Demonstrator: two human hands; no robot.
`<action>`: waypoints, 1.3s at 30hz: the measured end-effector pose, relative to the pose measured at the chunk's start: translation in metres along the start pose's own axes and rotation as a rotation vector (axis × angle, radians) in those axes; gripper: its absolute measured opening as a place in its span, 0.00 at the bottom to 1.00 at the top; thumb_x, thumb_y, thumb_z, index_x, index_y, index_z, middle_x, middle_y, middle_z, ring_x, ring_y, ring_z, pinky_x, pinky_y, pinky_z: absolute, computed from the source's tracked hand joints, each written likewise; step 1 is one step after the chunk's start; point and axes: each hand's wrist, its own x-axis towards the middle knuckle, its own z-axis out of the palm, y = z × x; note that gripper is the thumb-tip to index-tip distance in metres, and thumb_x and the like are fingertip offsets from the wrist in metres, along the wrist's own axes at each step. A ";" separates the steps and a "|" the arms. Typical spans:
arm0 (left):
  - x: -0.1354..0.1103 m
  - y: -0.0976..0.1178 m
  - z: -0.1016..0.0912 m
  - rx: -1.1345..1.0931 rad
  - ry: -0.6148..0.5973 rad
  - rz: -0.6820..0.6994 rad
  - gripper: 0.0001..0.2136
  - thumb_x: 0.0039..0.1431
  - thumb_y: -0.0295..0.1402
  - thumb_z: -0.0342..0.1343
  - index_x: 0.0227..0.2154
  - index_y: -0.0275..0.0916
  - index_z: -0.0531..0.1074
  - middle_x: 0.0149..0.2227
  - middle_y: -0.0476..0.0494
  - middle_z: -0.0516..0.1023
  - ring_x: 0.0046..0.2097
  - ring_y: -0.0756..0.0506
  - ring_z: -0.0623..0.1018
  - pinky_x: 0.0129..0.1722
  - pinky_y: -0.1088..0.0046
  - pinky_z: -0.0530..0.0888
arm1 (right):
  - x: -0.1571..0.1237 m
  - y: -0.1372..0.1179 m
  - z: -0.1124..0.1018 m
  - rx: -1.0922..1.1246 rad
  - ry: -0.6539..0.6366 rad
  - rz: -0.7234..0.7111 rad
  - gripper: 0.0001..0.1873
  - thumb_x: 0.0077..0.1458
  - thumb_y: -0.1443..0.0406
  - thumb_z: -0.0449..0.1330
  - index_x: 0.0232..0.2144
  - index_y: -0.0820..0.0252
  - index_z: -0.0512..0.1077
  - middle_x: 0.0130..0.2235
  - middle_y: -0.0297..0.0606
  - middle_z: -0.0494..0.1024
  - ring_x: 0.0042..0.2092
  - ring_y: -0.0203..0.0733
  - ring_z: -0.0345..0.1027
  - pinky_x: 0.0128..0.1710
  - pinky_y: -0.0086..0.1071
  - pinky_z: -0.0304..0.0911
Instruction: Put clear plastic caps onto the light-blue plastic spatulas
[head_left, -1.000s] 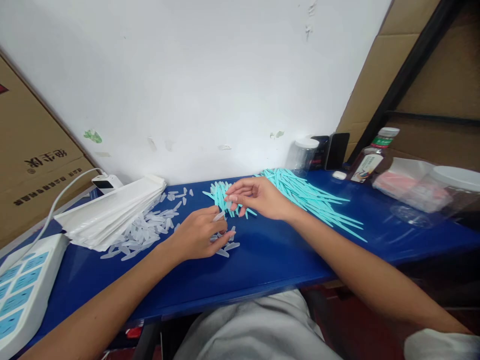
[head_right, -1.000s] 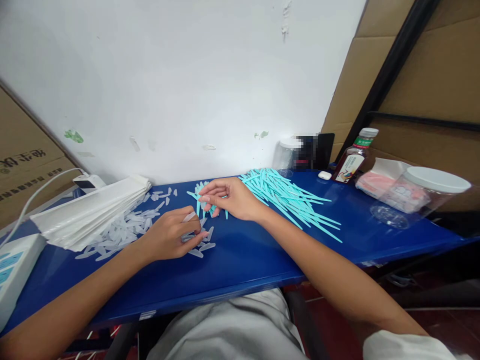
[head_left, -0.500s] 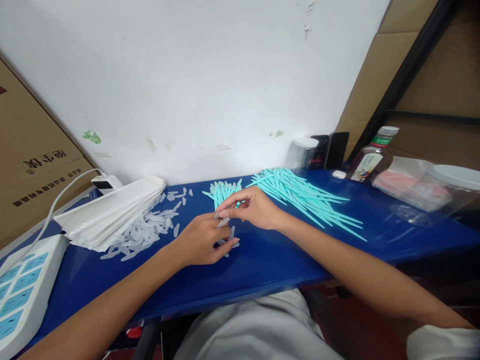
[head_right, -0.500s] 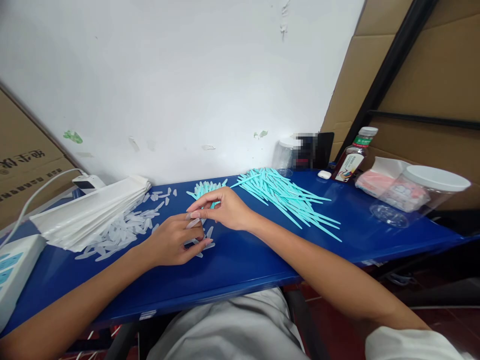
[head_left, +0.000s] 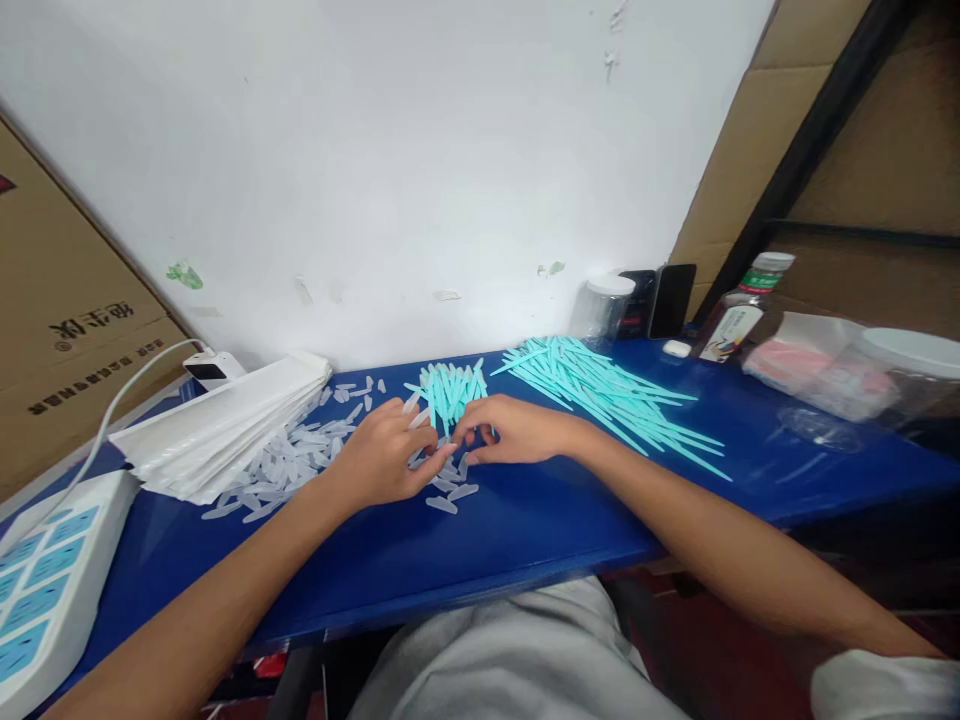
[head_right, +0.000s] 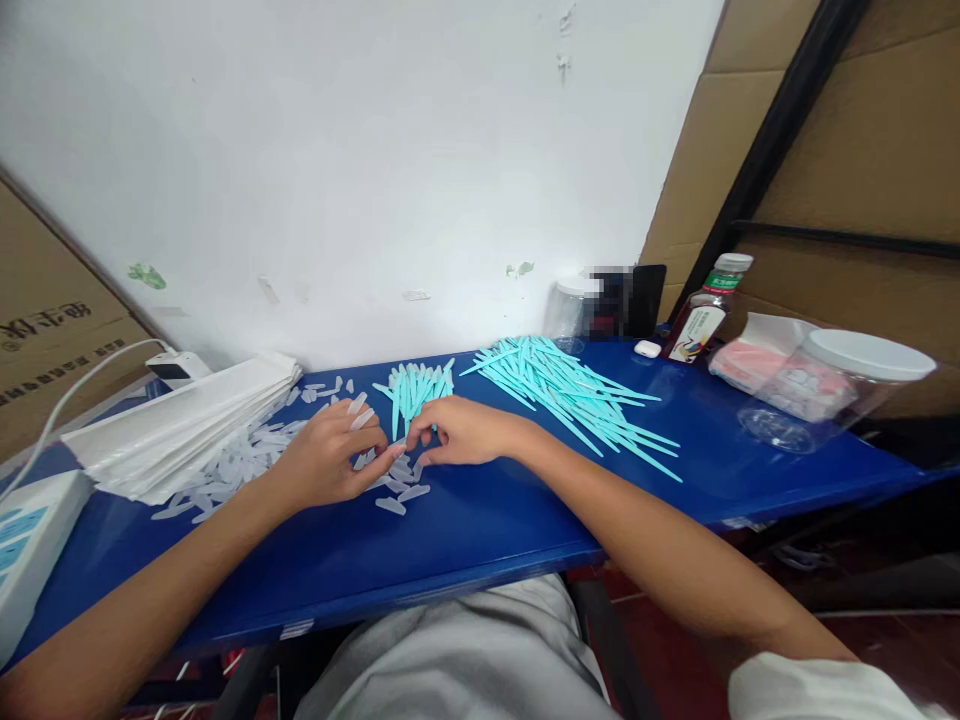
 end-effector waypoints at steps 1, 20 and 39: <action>0.000 -0.002 0.000 0.004 0.003 0.000 0.15 0.69 0.36 0.56 0.25 0.39 0.71 0.25 0.47 0.71 0.29 0.45 0.68 0.34 0.63 0.64 | 0.000 0.001 0.002 -0.007 -0.069 -0.009 0.13 0.57 0.68 0.70 0.45 0.62 0.81 0.41 0.39 0.77 0.34 0.35 0.68 0.36 0.29 0.63; 0.003 0.030 0.007 -0.020 0.002 0.187 0.13 0.68 0.35 0.58 0.27 0.38 0.73 0.27 0.45 0.74 0.32 0.44 0.72 0.38 0.62 0.68 | 0.000 -0.004 -0.010 0.255 0.412 -0.001 0.12 0.66 0.63 0.61 0.49 0.61 0.77 0.36 0.39 0.81 0.36 0.39 0.73 0.35 0.30 0.65; 0.001 0.044 0.012 -0.050 0.043 0.212 0.13 0.66 0.36 0.58 0.25 0.37 0.73 0.25 0.45 0.74 0.28 0.46 0.72 0.31 0.66 0.71 | 0.011 -0.025 0.014 0.615 0.432 -0.019 0.10 0.53 0.59 0.74 0.34 0.60 0.85 0.35 0.41 0.86 0.37 0.43 0.78 0.34 0.33 0.69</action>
